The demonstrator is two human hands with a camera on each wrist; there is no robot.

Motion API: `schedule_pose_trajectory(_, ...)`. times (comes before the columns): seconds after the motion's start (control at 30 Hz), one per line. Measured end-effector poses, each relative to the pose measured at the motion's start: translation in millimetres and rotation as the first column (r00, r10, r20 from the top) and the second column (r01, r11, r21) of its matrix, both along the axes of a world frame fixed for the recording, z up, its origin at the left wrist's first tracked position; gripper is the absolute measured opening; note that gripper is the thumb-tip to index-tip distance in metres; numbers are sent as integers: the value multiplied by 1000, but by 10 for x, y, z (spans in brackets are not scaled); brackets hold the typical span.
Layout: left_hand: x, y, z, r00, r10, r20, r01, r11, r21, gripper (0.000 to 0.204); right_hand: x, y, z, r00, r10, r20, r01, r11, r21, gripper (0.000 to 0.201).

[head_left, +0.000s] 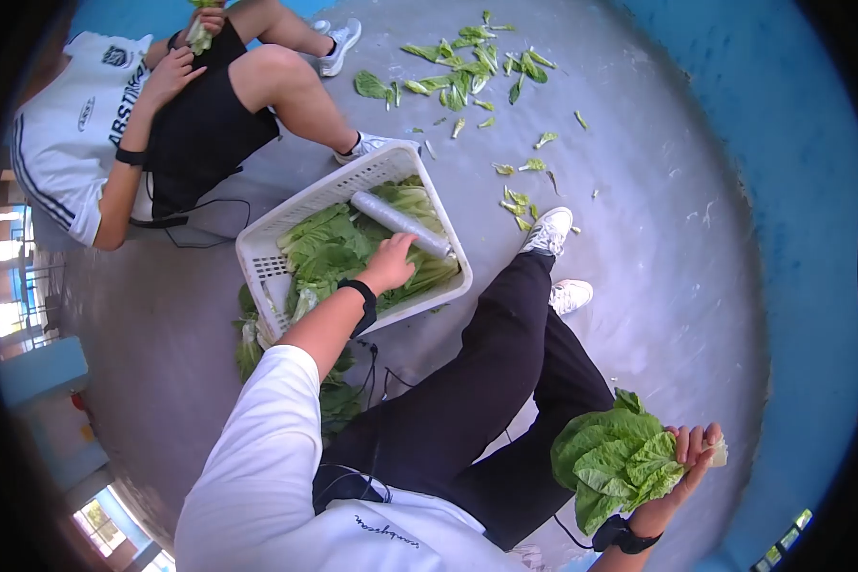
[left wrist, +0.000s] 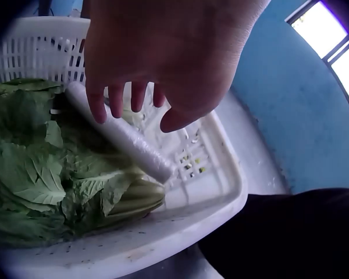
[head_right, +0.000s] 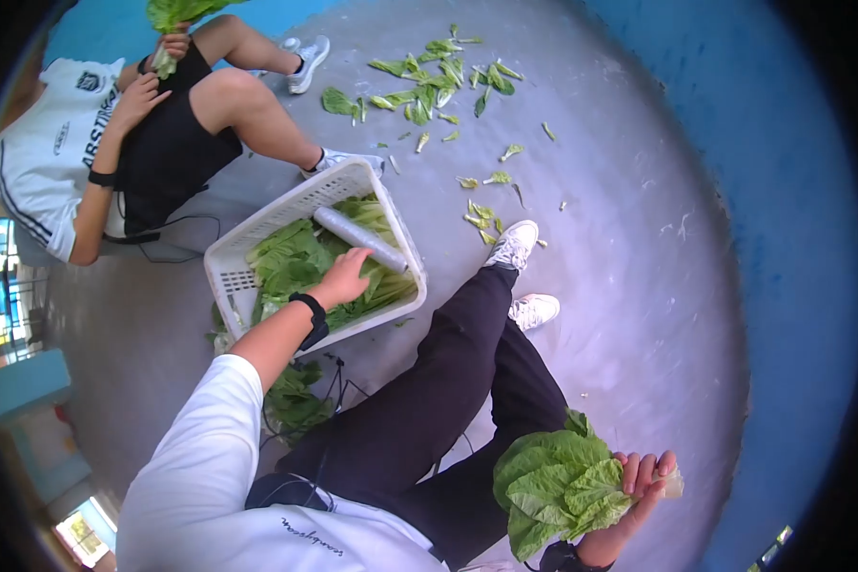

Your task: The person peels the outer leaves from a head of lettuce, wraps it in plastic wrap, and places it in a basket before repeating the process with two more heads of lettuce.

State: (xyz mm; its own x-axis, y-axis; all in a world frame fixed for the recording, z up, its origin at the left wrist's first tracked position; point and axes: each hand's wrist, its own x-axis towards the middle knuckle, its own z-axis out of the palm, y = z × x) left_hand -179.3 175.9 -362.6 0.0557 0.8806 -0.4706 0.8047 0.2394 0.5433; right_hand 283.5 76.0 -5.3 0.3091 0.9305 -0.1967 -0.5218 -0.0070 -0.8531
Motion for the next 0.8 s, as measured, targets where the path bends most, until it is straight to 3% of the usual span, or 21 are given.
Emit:
schedule_pose_trajectory(0.07,122,-16,-242,994,-108,-36,110,992,63,61,71,-5,-80,999,-14,38,15,1000,-24,22)
schedule_pose_trajectory(0.2,404,140,-399,975,-184,-124,189,981,34,62,45,34,-160,994,-45,101,55,994,-95,25)
schedule_pose_trajectory(0.23,440,139,-447,957,-219,-188,247,959,141,56,86,31,-185,992,-48,119,63,990,-124,26)
schedule_pose_trajectory(0.33,450,294,-574,887,-334,-318,340,940,-37,42,119,20,-219,994,-54,97,70,983,-169,28)
schedule_pose_trajectory(0.37,443,294,-650,810,-373,-454,407,913,-25,33,132,19,-212,994,-54,93,69,983,-171,29)
schedule_pose_trajectory(0.5,454,256,-679,710,-374,-596,464,886,-4,32,46,20,-156,994,-51,92,65,985,-158,31)
schedule_pose_trajectory(0.6,427,211,-654,676,-419,-606,513,858,-21,32,73,1,-111,995,11,99,2,991,-131,25)
schedule_pose_trajectory(0.73,279,181,-418,753,-498,-431,554,833,6,41,-6,-128,26,973,24,228,18,983,-181,23)
schedule_pose_trajectory(0.8,136,197,-202,780,-531,-330,580,812,64,48,15,-213,40,983,45,180,-16,987,-159,23)
